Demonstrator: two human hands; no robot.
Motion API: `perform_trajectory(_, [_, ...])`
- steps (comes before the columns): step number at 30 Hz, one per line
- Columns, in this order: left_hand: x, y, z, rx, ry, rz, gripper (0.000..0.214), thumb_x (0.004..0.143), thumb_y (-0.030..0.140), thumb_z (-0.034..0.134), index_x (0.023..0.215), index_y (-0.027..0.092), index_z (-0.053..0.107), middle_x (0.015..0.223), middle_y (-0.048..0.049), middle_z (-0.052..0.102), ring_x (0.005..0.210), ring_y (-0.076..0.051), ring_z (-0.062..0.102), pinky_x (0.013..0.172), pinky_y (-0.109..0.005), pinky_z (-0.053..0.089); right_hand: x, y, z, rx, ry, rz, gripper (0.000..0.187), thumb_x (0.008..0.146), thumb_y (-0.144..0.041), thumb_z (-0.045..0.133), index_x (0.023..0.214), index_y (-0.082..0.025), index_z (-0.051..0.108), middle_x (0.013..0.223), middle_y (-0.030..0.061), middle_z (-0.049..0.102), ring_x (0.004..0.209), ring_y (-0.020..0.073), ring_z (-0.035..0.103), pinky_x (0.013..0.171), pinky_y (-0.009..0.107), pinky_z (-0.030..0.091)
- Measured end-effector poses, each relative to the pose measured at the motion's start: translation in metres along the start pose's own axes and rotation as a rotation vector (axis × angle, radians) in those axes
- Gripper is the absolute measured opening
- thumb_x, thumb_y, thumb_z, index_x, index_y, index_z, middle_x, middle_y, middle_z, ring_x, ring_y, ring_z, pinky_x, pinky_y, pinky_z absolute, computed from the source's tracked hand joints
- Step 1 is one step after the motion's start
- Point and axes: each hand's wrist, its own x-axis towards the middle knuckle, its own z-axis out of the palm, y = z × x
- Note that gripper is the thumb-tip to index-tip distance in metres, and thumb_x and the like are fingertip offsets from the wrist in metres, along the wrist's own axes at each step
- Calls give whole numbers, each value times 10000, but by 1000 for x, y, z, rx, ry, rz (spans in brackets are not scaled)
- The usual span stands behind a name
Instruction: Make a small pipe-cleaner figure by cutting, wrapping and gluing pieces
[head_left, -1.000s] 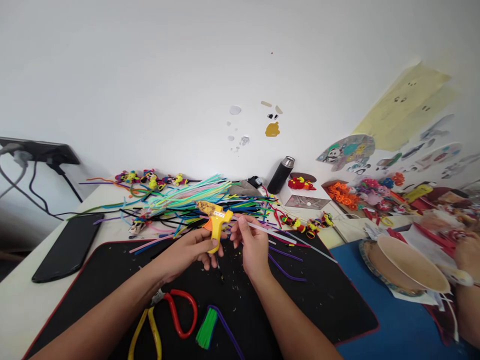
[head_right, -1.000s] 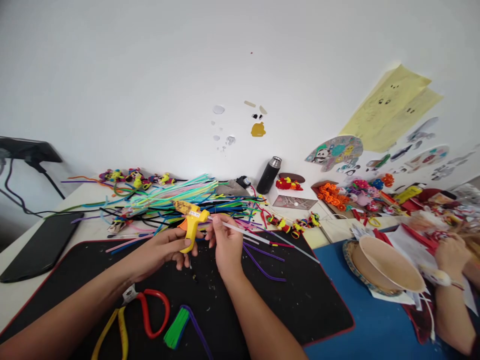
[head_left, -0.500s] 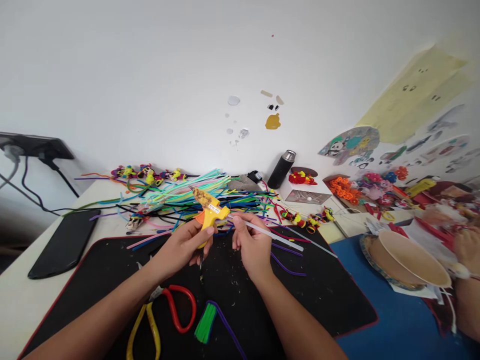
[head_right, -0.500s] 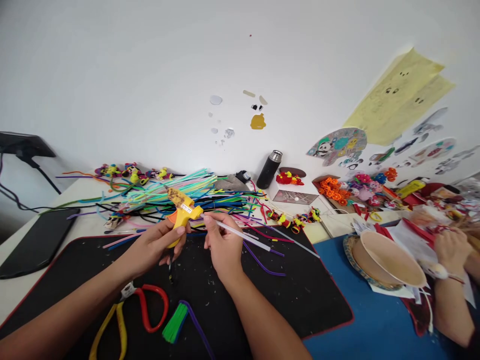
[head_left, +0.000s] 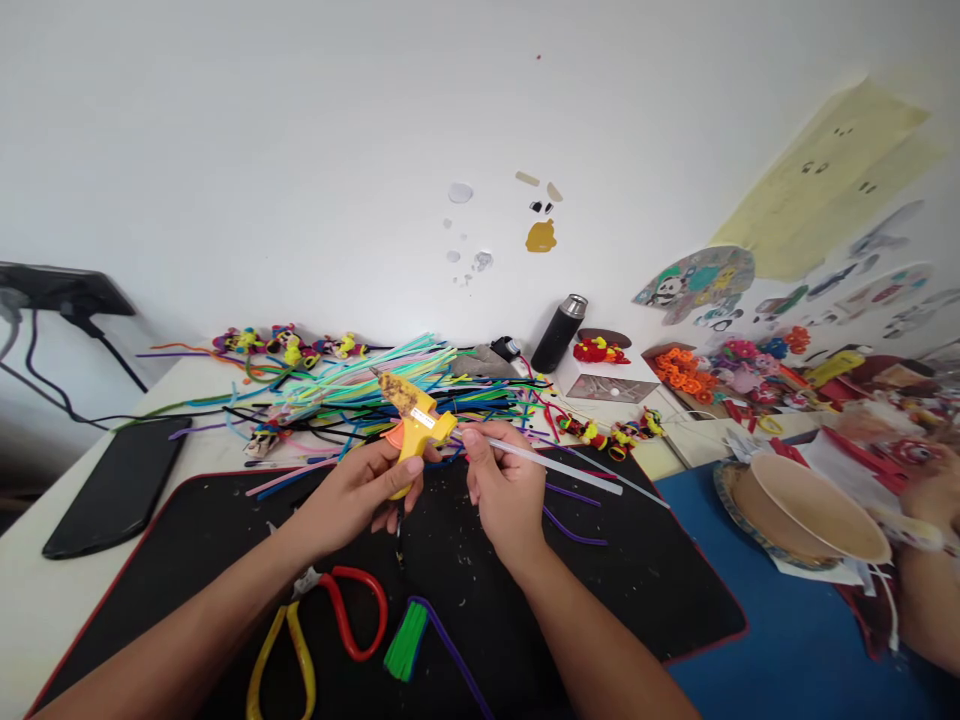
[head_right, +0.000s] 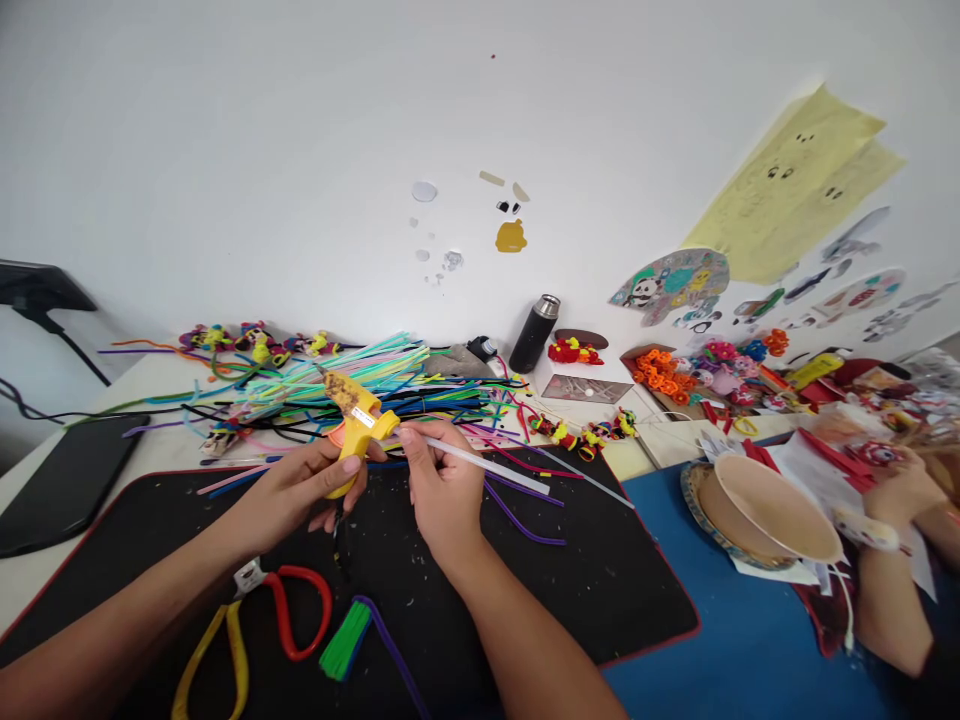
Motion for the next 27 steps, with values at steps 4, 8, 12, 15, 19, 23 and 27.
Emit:
perform_trajectory(4, [0,0,4,-50,-14,0,602,881,712,711,1108,156,685,673,20,634,447,-122,574,402,-211,404,-1,1,4,80,7,45,461,888,-655,765,886,-211,643,435,-110,450,329,88,373,331,200,245])
perform_trajectory(8, [-4,7,7,26,28,38,565,878,697,724,1069,167,692,666,24,626,460,-122,563,416,-214,416,-1,4,6,121,10,72,486,887,-681,753,851,-225,589,402,-131,404,308,82,342,318,187,224])
perform_trajectory(12, [-6,9,1,161,86,73,534,895,701,701,808,175,671,640,18,607,470,-110,547,437,-210,416,1,6,3,80,0,90,495,898,-692,732,824,-227,577,397,-122,416,316,83,326,326,193,231])
perform_trajectory(15, [-4,6,-6,194,65,63,562,902,696,699,703,174,641,627,9,600,474,-109,562,439,-205,417,3,4,-1,36,-51,114,496,903,-695,724,825,-221,602,397,-114,423,325,86,320,338,202,235])
perform_trajectory(19, [0,1,-9,-13,-44,-5,530,873,697,734,845,171,678,659,9,626,454,-115,571,403,-201,420,4,-3,-6,23,-92,105,506,908,-705,711,824,-212,632,397,-113,407,330,85,302,348,209,220])
perform_trajectory(23, [1,-2,-8,-228,-39,-29,527,856,664,774,1003,165,695,621,25,610,425,-105,524,361,-179,374,2,-5,-4,80,-157,84,505,872,-713,746,899,-218,645,442,-119,419,348,87,327,361,209,244])
perform_trajectory(27, [-1,-2,-9,-294,-24,1,509,859,629,790,1015,153,696,588,36,581,400,-96,483,330,-172,324,-2,-3,-4,126,-237,106,558,798,-704,822,1033,-228,647,553,-108,478,405,88,366,396,215,280])
